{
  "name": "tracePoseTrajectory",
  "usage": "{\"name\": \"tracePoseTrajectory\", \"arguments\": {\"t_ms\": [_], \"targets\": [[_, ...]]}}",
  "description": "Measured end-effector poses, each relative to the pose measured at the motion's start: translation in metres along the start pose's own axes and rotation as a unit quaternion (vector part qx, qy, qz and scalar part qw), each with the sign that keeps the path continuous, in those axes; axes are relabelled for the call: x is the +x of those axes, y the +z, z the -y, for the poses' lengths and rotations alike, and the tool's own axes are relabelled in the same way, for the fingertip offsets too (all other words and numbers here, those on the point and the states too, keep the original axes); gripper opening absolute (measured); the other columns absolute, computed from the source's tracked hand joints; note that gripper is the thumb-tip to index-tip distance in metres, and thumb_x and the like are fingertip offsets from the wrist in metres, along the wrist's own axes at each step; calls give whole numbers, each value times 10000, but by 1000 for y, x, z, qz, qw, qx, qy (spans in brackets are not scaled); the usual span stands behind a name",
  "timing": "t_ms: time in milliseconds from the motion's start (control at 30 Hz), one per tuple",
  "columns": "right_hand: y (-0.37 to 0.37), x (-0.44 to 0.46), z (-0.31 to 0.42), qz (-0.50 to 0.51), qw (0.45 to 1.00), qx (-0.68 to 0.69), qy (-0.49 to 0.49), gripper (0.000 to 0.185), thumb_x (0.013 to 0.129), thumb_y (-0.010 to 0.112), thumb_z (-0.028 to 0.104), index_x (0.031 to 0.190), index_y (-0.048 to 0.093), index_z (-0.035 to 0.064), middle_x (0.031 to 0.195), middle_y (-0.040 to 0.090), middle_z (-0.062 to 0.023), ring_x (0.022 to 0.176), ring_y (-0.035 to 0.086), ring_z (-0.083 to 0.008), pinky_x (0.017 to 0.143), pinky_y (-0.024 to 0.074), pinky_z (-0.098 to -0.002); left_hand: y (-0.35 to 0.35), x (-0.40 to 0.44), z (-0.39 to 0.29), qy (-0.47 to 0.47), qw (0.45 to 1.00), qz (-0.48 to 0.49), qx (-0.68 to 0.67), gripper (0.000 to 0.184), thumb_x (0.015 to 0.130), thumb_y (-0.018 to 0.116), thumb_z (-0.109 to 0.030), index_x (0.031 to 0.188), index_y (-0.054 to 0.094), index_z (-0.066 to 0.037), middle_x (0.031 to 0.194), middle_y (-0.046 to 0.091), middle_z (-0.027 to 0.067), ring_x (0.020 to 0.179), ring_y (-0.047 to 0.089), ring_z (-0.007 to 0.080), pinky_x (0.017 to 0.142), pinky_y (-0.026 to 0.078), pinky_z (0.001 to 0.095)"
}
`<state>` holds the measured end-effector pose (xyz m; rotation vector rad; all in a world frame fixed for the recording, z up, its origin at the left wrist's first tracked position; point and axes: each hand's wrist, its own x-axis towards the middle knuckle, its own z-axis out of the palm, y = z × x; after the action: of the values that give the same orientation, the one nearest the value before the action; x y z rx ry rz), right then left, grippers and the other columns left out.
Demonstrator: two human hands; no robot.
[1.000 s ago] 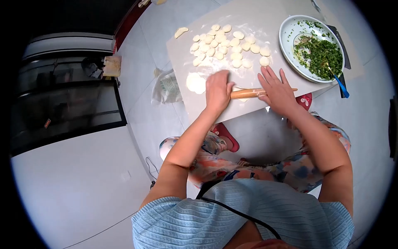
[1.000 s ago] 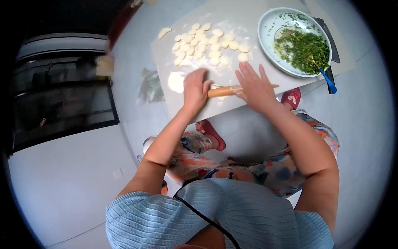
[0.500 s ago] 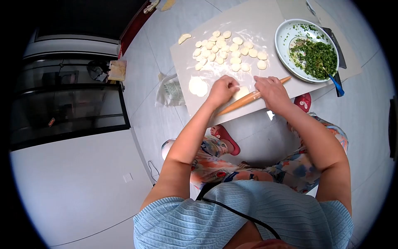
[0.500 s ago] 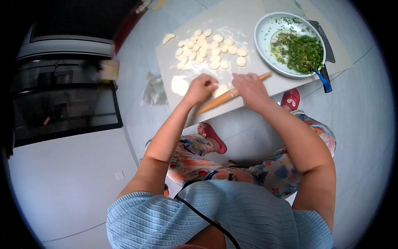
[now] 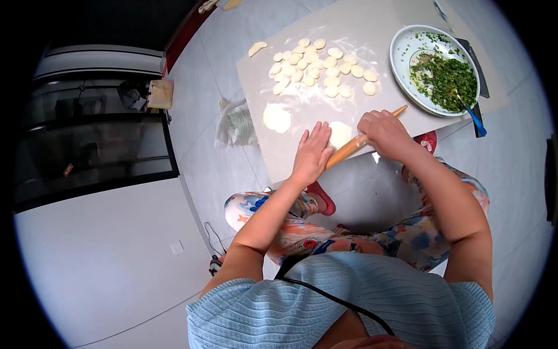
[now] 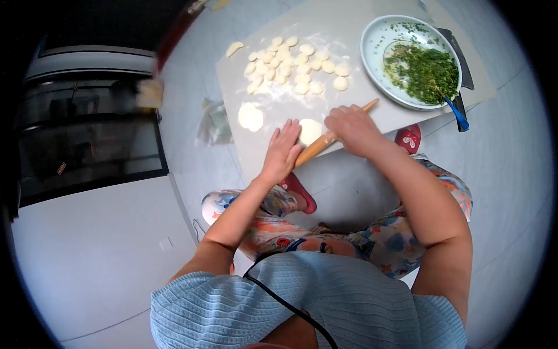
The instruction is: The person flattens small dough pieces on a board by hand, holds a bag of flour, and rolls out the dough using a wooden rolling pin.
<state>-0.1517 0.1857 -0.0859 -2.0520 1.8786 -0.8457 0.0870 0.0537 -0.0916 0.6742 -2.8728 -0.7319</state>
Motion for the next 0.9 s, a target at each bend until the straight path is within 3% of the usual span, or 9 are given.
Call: {"name": "tracePoseTrajectory", "arguments": {"t_ms": [33, 167, 233, 300, 400, 533, 667, 767, 900], "targets": [[0, 2, 1, 3, 1000, 1, -1, 264, 734, 644, -7, 978, 589, 77, 979, 592, -90, 1000, 578, -297, 844, 424, -421, 0, 2, -1, 14, 1000, 27, 6, 556, 1009, 498, -244, 1507, 374, -31, 1595, 331, 158, 1507, 244, 326, 1216, 140, 516], [3, 5, 0, 30, 999, 16, 36, 272, 771, 708, 93, 1015, 592, 60, 1227, 585, -113, 1165, 543, -297, 943, 423, -437, -12, 22, 3, 62, 994, 52, 68, 557, 1006, 503, -241, 1507, 375, -35, 1598, 324, 162, 1509, 236, 331, 1210, 149, 529], [5, 7, -1, 23, 999, 19, 35, 312, 790, 730, 135, 1063, 602, 52, 1340, 563, -129, 1251, 518, -301, 990, 417, -440, -18, 20, -3, -16, 998, 4, 64, 602, 1003, 501, -266, 1521, 332, -9, 1606, 292, 192, 1512, 221, 346, 1208, 133, 548], [6, 10, 1, 14, 996, 2, 91, 451, 864, 710, 246, 1244, 592, 33, 1509, 448, -148, 1410, 398, -296, 1109, 353, -441, -5, 3, -9, -58, 994, -7, 96, 625, 999, 506, -278, 1523, 318, 6, 1606, 281, 208, 1511, 222, 352, 1209, 128, 551], [5, 22, 1, 5, 989, -99, 114, 591, 926, 647, 327, 1405, 498, 14, 1566, 378, -145, 1483, 294, -279, 1180, 276, -440, 4, 15, 10, -92, 983, -39, 153, 680, 993, 505, -317, 1525, 283, 43, 1614, 232, 242, 1519, 193, 353, 1216, 101, 545], [16, 37, -16, -44, 975, -161, 150, 625, 959, 593, 364, 1447, 445, 1, 1582, 354, -132, 1503, 249, -266, 1218, 209, -442, -10, 102, 46, -143, 962, -154, 174, 682, 995, 487, -348, 1519, 300, 47, 1633, 203, 211, 1530, 152, 328, 1221, 87, 535], [9, 32, -23, -32, 963, -161, 215, 648, 972, 575, 357, 1479, 388, 0, 1594, 326, -145, 1512, 226, -268, 1223, 188, -458, -17, 145, 42, -153, 966, -140, 156, 656, 1004, 459, -340, 1528, 283, 13, 1637, 192, 199, 1530, 144, 331, 1222, 88, 530], [5, 8, -21, 6, 960, -157, 233, 672, 970, 575, 367, 1492, 365, -1, 1595, 322, -153, 1513, 225, -266, 1222, 184, -471, -11, 104, 16, -72, 977, -84, 184, 626, 1003, 478, -326, 1511, 314, 1, 1617, 249, 202, 1520, 173, 347, 1206, 147, 555], [-9, 1, 5, 51, 966, -182, 178, 704, 955, 584, 393, 1495, 364, -1, 1595, 323, -153, 1512, 226, -260, 1220, 180, -485, 9, 18, 1, -105, 983, -65, 133, 638, 1023, 426, -333, 1537, 273, 12, 1623, 220, 223, 1514, 186, 379, 1204, 130, 565]]}}
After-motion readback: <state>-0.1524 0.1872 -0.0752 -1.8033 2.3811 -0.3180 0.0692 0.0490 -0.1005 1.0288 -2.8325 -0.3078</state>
